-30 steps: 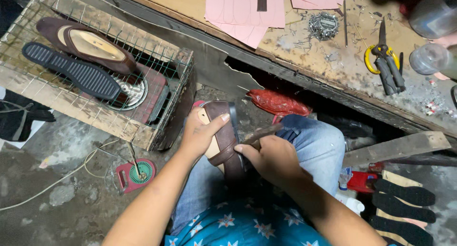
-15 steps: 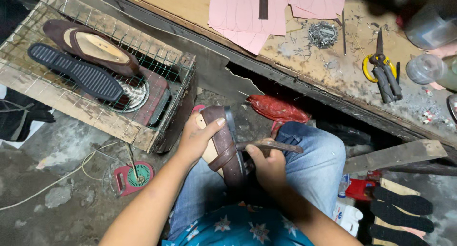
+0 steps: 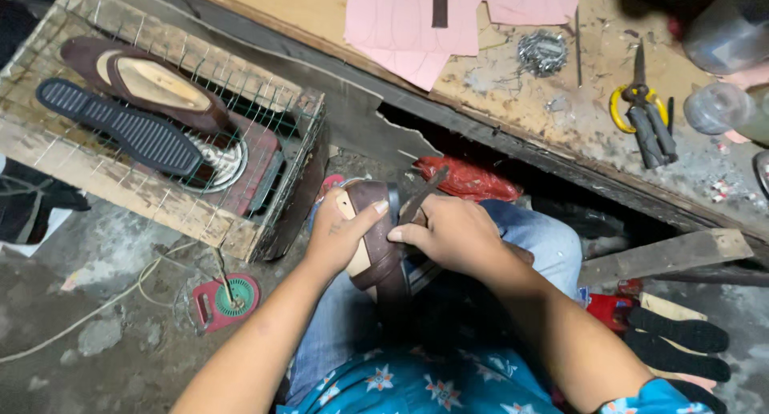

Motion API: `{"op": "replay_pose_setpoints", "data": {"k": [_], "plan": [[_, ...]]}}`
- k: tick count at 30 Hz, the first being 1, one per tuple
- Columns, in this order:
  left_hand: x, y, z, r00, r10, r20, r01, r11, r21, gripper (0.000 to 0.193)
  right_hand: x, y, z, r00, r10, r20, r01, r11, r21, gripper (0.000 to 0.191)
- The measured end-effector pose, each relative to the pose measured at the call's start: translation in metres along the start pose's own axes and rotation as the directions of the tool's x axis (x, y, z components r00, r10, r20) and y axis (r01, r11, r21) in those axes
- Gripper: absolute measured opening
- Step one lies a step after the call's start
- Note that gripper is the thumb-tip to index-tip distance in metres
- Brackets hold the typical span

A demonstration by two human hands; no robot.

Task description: The person removes a shoe last from a brown shoe, places it on a shelf, and then fits a new black sole onto the shoe. They press the sole into place by hand and use a hammer to tap around the edges to secure it.

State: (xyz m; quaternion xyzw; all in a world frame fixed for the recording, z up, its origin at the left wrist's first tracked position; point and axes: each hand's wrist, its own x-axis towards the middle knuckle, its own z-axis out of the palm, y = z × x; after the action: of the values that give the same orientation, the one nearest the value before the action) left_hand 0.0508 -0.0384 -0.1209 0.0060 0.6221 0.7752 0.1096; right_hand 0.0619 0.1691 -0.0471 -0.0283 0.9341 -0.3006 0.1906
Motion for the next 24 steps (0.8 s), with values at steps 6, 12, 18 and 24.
{"op": "replay_pose_setpoints", "data": {"k": [6,12,18,24], "plan": [[0.0,0.012,-0.016,0.973,-0.201,0.112,0.21,0.975,-0.068,0.049,-0.036,0.023,0.023,0.995,0.099,0.029,-0.091,0.717,0.691,0.018],[0.003,0.009,-0.012,0.949,-0.232,0.213,0.27,0.948,-0.169,0.046,-0.035,0.064,0.059,0.991,0.06,-0.123,0.11,0.188,0.976,0.021],[0.018,0.006,-0.014,0.956,-0.201,0.214,0.215,0.975,-0.047,0.047,0.003,0.053,0.064,0.985,-0.009,-0.171,0.151,0.517,0.842,0.024],[0.029,0.006,-0.005,0.96,-0.191,0.203,0.176,0.98,0.092,0.043,0.005,0.047,0.028,0.983,0.02,-0.18,0.086,0.823,0.562,0.028]]}}
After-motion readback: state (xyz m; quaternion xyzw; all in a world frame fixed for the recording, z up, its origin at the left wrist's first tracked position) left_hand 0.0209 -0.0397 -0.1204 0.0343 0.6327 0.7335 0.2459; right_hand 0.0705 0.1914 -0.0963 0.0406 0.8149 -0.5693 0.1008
